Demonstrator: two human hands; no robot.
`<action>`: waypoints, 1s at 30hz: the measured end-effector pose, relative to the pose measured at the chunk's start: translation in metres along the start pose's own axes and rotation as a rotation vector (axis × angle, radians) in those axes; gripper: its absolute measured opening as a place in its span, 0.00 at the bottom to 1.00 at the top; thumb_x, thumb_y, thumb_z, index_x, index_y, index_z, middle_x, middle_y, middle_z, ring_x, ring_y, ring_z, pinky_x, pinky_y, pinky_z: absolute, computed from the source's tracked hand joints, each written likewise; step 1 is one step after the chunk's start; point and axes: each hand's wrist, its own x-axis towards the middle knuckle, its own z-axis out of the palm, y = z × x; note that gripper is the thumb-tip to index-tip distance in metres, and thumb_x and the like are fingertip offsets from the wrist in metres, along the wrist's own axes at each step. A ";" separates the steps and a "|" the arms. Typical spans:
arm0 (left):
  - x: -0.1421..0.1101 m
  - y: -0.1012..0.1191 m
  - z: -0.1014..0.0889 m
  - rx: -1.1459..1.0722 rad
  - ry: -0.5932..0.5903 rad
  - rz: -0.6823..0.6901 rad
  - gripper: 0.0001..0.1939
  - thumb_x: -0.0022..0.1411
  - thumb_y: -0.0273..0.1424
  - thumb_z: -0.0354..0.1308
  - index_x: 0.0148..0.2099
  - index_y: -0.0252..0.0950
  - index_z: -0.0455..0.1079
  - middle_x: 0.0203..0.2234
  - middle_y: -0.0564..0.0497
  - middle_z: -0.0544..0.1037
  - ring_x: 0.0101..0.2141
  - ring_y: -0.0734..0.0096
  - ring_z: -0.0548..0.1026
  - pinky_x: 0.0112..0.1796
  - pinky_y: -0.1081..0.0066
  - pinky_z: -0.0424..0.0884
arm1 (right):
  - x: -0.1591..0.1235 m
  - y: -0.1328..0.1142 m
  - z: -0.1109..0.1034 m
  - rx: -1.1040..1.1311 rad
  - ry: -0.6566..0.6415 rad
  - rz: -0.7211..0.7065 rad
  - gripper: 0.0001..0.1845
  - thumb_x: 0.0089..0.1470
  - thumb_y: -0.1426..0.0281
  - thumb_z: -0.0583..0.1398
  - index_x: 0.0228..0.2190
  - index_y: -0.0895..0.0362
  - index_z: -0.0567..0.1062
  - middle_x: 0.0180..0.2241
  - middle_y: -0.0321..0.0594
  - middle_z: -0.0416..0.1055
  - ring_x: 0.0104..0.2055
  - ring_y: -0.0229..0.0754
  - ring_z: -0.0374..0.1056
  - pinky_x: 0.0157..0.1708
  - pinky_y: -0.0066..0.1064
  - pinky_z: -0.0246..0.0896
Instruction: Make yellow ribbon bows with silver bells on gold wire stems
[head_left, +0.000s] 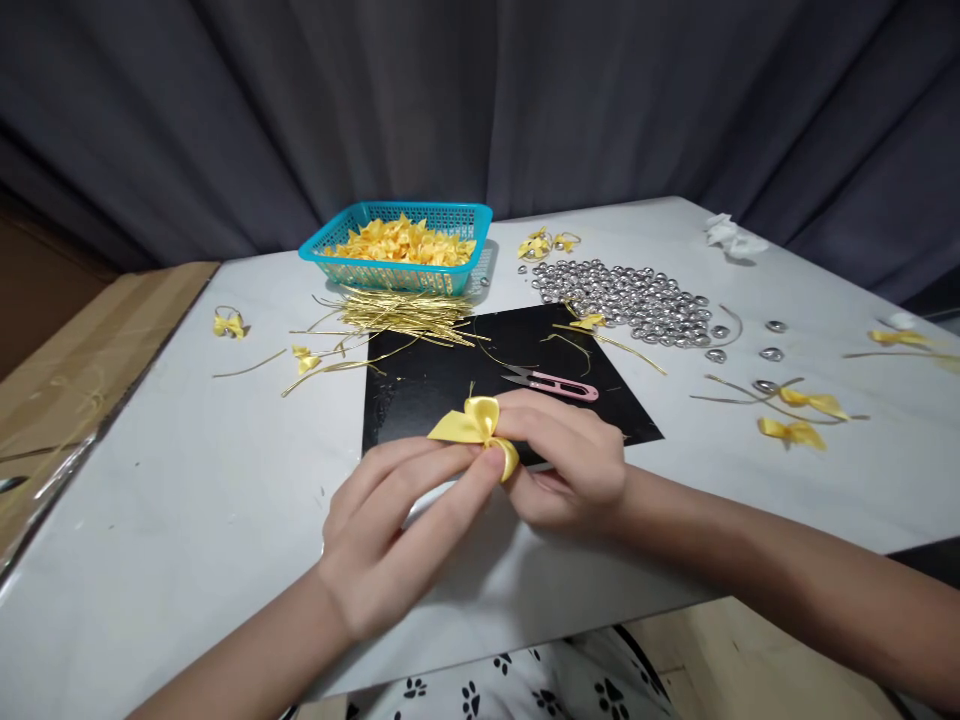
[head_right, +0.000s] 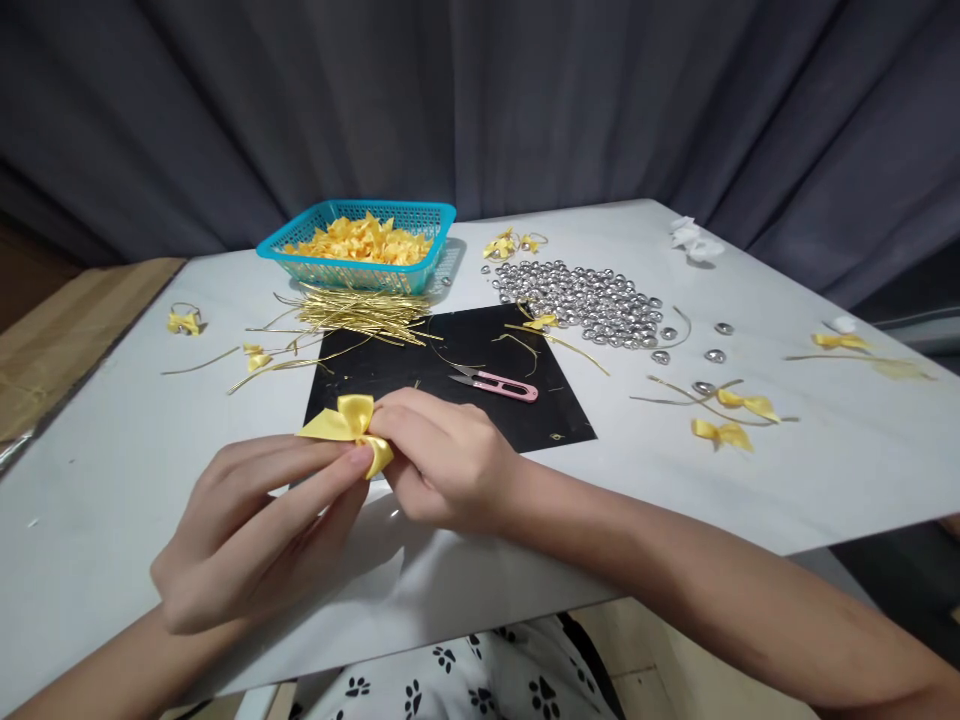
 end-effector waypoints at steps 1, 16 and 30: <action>0.000 0.000 0.000 0.015 0.001 0.004 0.13 0.54 0.19 0.60 0.44 0.33 0.72 0.33 0.51 0.78 0.35 0.74 0.74 0.39 0.74 0.72 | 0.000 0.000 0.000 0.006 -0.004 0.004 0.10 0.49 0.82 0.53 0.31 0.57 0.66 0.28 0.39 0.71 0.29 0.35 0.67 0.27 0.23 0.66; 0.002 -0.001 -0.005 0.050 -0.034 0.077 0.13 0.53 0.18 0.61 0.43 0.30 0.72 0.34 0.49 0.77 0.36 0.73 0.73 0.41 0.74 0.71 | 0.002 0.001 -0.001 0.117 -0.030 0.048 0.09 0.49 0.82 0.54 0.31 0.57 0.67 0.28 0.39 0.70 0.30 0.35 0.67 0.29 0.25 0.66; 0.011 -0.002 -0.001 0.045 0.064 0.052 0.12 0.53 0.16 0.59 0.41 0.30 0.70 0.29 0.50 0.77 0.30 0.74 0.73 0.33 0.73 0.72 | 0.003 0.001 -0.002 0.093 -0.030 -0.007 0.08 0.51 0.81 0.56 0.33 0.58 0.69 0.28 0.40 0.71 0.31 0.35 0.68 0.29 0.24 0.66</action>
